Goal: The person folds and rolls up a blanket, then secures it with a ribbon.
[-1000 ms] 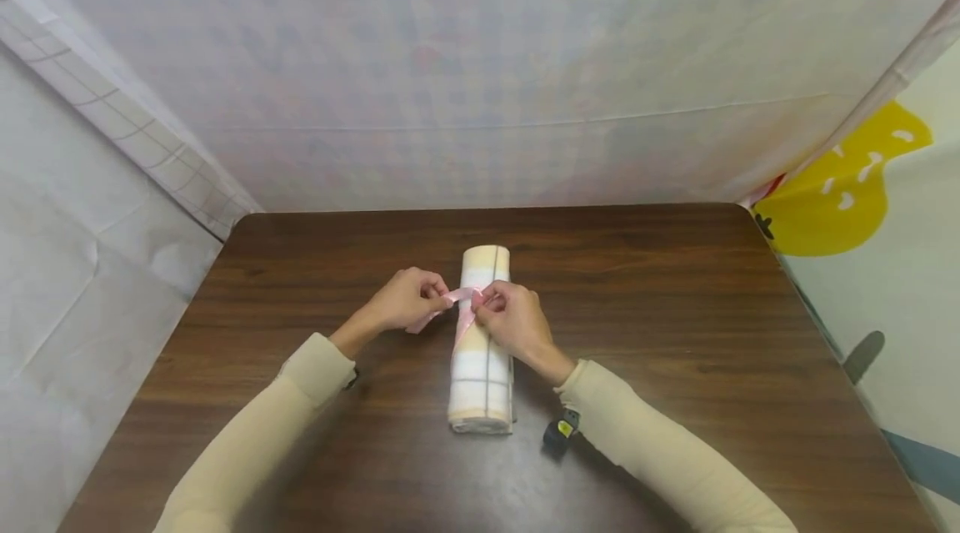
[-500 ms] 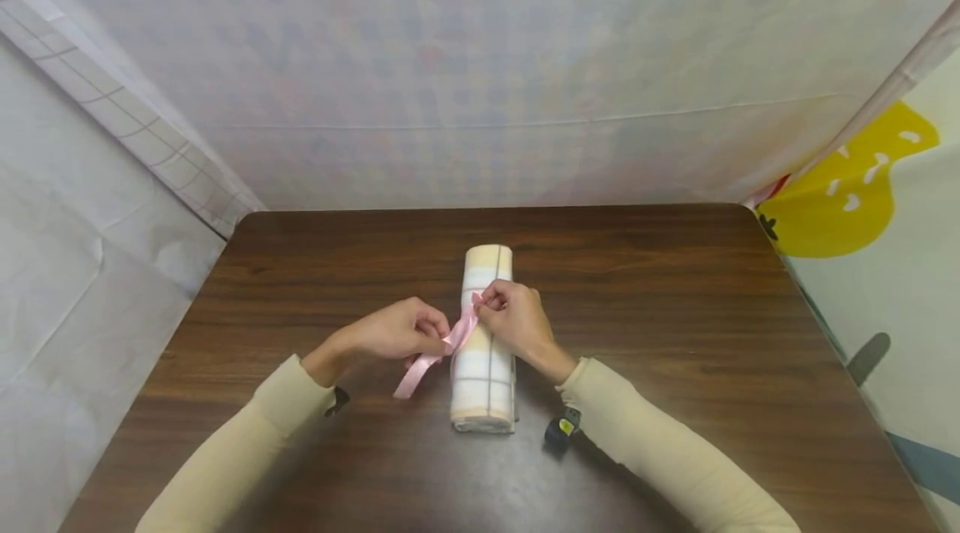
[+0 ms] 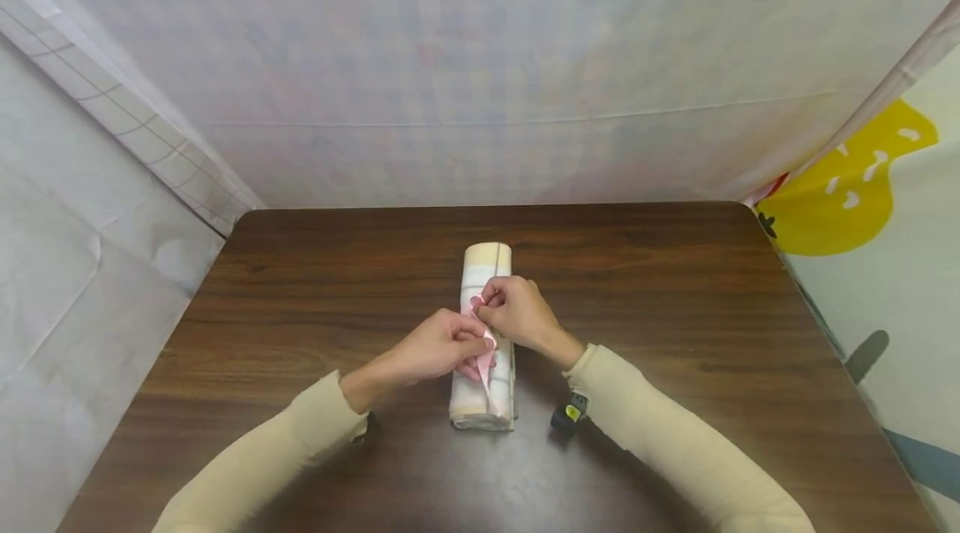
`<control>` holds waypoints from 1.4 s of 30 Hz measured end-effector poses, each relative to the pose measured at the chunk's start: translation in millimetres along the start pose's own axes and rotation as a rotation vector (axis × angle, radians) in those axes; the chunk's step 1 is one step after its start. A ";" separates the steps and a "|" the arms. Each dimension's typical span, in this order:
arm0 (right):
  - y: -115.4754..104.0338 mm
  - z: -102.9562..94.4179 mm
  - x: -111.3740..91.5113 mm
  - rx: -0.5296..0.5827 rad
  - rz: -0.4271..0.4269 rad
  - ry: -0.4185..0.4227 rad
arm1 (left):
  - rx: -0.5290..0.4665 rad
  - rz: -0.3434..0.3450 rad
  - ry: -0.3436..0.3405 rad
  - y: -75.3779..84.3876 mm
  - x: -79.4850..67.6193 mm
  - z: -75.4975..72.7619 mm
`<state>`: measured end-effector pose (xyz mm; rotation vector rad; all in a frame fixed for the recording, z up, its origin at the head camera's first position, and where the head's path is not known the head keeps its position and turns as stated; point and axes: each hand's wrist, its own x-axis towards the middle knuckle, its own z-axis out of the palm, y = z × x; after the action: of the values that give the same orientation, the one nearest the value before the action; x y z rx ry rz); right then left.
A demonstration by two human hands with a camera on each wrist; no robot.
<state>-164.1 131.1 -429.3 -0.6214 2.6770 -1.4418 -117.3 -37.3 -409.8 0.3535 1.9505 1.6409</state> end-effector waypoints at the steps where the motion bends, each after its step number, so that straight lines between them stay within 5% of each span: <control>1: -1.0 -2.3 1.6 0.001 0.006 -0.031 | -0.019 -0.002 0.001 -0.6 1.6 3.7; 6: -4.4 -10.3 8.7 -0.020 0.019 -0.140 | -0.056 -0.005 -0.006 -1.0 7.8 17.5; 13: -7.0 -10.5 11.5 -0.143 -0.068 -0.183 | -0.086 -0.038 0.036 -1.5 5.4 20.1; 24: -5.9 -14.7 9.8 0.035 0.048 -0.233 | -0.211 0.023 0.232 1.9 -6.2 1.7; 33: -6.6 -15.6 10.6 -0.040 -0.006 -0.194 | -0.285 -0.092 0.174 -9.4 -0.5 23.1; 42: -6.3 -12.9 13.0 -0.149 -0.080 -0.160 | -0.170 -0.141 -0.043 -8.5 5.4 34.8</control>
<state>-176.9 133.5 -415.0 -0.8255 2.6779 -1.1598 -100.5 -7.8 -422.6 0.1793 1.7483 1.6780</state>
